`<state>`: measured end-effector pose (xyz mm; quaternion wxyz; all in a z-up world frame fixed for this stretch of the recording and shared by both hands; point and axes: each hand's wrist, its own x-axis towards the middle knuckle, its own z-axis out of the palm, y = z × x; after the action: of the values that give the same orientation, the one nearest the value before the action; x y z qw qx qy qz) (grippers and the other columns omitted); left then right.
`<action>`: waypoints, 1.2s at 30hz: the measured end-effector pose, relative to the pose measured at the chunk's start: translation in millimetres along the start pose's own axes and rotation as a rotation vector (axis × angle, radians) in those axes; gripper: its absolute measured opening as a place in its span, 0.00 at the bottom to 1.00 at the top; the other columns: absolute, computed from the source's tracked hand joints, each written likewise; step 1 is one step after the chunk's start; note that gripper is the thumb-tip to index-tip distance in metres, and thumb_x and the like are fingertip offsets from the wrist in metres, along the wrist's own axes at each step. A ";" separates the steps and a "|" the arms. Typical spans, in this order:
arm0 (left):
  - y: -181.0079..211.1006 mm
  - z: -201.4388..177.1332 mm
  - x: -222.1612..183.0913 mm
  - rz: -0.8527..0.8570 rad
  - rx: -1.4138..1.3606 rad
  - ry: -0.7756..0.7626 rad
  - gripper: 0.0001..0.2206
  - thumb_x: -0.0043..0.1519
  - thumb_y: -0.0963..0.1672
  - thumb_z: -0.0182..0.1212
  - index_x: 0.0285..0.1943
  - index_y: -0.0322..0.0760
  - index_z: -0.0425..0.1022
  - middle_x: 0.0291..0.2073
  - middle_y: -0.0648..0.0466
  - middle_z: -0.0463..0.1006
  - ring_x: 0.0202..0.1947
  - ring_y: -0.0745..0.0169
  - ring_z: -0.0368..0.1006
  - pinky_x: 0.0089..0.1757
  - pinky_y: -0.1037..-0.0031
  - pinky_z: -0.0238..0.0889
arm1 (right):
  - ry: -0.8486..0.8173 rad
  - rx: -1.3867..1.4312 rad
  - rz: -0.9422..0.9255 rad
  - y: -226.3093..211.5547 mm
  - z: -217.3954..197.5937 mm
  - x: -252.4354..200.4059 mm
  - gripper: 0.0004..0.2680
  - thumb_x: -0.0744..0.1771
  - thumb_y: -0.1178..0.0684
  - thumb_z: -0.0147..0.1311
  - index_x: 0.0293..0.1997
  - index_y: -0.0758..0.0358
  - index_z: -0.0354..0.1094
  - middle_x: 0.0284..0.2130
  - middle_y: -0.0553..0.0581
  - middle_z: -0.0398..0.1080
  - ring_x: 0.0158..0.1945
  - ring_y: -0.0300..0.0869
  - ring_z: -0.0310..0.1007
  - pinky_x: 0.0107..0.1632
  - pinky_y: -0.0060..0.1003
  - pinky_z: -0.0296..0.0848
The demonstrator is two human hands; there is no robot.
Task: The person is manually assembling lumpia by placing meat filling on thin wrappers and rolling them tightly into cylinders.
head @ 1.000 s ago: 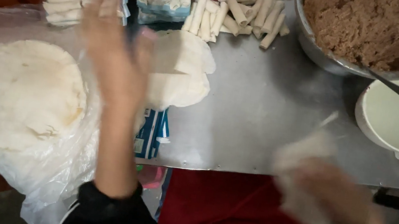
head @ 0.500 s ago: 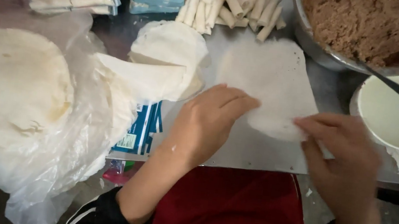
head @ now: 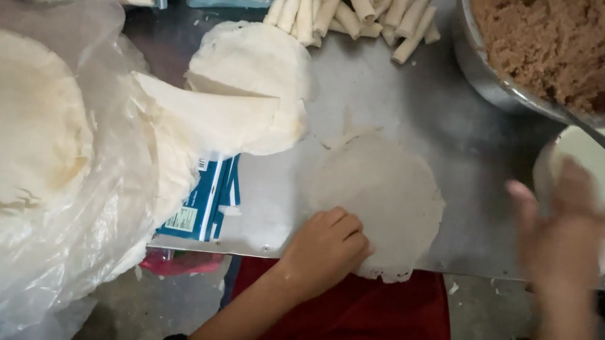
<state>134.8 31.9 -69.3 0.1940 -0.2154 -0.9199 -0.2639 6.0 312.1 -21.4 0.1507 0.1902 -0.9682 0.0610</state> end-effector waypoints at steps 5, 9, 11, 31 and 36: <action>-5.0 2.4 -2.7 0.006 0.033 0.070 0.08 0.55 0.44 0.69 0.29 0.40 0.73 0.29 0.54 0.71 0.35 0.57 0.69 0.32 0.71 0.62 | -0.211 -0.042 -0.359 -114.7 40.4 21.3 0.20 0.70 0.43 0.34 0.71 0.56 0.52 0.71 0.52 0.50 0.73 0.43 0.46 0.72 0.49 0.28; -4.3 -10.1 -0.1 -0.026 0.031 0.013 0.06 0.57 0.43 0.66 0.31 0.40 0.73 0.30 0.53 0.71 0.36 0.56 0.70 0.34 0.70 0.62 | -0.360 0.213 -0.161 -88.7 71.3 96.0 0.26 0.71 0.33 0.17 0.72 0.57 0.50 0.70 0.55 0.48 0.73 0.46 0.42 0.70 0.55 0.23; -4.2 -16.0 1.2 -0.029 0.005 -0.010 0.06 0.58 0.43 0.65 0.31 0.39 0.73 0.31 0.53 0.71 0.37 0.56 0.70 0.34 0.69 0.62 | -0.418 0.318 -0.070 -93.0 70.8 105.3 0.30 0.71 0.28 0.10 0.72 0.57 0.50 0.70 0.57 0.47 0.73 0.47 0.41 0.69 0.58 0.21; 6.7 -15.1 4.0 -0.384 0.055 0.082 0.23 0.53 0.57 0.65 0.37 0.37 0.69 0.52 0.43 0.69 0.60 0.37 0.59 0.59 0.45 0.47 | -0.172 -1.059 -0.156 45.6 -89.6 114.5 0.24 0.63 0.48 0.48 0.65 0.17 0.62 0.40 0.35 0.78 0.34 0.28 0.79 0.36 0.22 0.74; 9.9 -11.8 5.6 -0.415 0.102 0.151 0.21 0.54 0.56 0.65 0.39 0.38 0.71 0.53 0.46 0.70 0.62 0.40 0.59 0.59 0.43 0.47 | 0.196 0.570 -0.071 143.1 -47.7 190.8 0.16 0.63 0.59 0.32 0.57 0.67 0.57 0.52 0.64 0.61 0.60 0.50 0.59 0.65 0.46 0.58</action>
<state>138.0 34.4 -53.4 0.2143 0.0088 -0.9396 -0.2668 -204.9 385.4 75.3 0.1860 0.2519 -0.8857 0.3428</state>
